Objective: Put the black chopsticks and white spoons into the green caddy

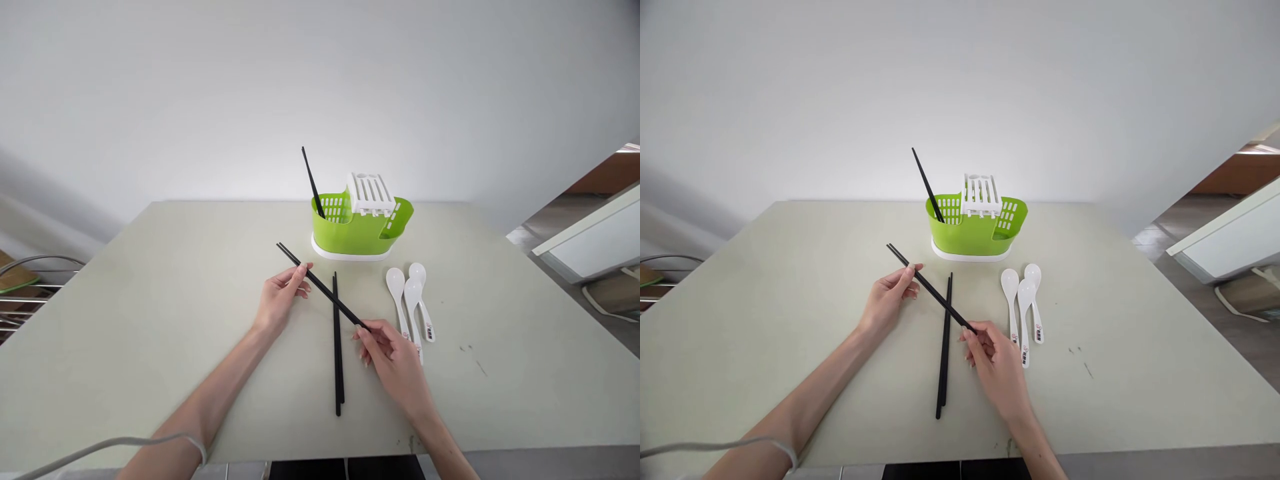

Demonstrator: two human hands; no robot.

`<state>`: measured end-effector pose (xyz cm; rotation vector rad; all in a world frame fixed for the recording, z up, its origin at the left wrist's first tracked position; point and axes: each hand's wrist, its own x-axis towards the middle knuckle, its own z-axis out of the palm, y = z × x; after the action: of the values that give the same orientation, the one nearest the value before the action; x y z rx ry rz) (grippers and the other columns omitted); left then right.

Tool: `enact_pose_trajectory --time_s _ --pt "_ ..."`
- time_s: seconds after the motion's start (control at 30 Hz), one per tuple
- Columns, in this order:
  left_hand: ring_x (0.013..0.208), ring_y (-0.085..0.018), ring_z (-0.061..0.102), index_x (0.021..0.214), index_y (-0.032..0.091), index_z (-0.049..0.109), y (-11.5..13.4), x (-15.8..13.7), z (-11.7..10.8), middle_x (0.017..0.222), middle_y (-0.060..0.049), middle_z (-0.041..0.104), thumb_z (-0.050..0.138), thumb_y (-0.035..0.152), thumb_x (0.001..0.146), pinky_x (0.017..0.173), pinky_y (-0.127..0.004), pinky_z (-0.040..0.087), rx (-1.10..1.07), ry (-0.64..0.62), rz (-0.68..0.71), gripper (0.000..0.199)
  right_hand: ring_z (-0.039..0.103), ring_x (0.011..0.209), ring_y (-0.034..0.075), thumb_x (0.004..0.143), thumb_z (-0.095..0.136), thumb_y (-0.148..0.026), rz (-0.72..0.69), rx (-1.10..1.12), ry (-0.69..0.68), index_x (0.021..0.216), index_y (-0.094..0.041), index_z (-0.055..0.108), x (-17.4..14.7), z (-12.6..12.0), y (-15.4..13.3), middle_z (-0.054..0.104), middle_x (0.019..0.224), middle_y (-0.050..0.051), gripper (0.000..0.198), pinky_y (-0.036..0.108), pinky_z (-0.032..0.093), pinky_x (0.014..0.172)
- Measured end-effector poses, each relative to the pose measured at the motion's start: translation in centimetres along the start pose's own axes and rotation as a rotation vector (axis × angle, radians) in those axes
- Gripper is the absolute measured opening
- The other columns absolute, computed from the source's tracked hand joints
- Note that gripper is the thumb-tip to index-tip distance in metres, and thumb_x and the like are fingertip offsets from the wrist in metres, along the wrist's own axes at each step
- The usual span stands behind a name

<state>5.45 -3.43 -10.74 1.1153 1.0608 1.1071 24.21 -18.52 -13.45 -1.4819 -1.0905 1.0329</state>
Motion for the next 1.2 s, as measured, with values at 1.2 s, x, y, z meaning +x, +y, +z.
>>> enact_pose_trajectory --time_s 1.2 --pt "0.065 -0.014 0.052 0.065 0.019 0.071 -0.1 0.14 -0.41 0.054 0.002 0.049 0.083 0.063 0.076 0.063 -0.027 0.037 0.063 -0.049 0.008 0.047 0.051 0.059 0.016 0.095 0.06 -0.067 -0.021 -0.065 0.057 0.094 -0.022 0.07 -0.36 0.02 -0.61 0.061 0.069 0.001 0.047 0.028 0.042 0.053"
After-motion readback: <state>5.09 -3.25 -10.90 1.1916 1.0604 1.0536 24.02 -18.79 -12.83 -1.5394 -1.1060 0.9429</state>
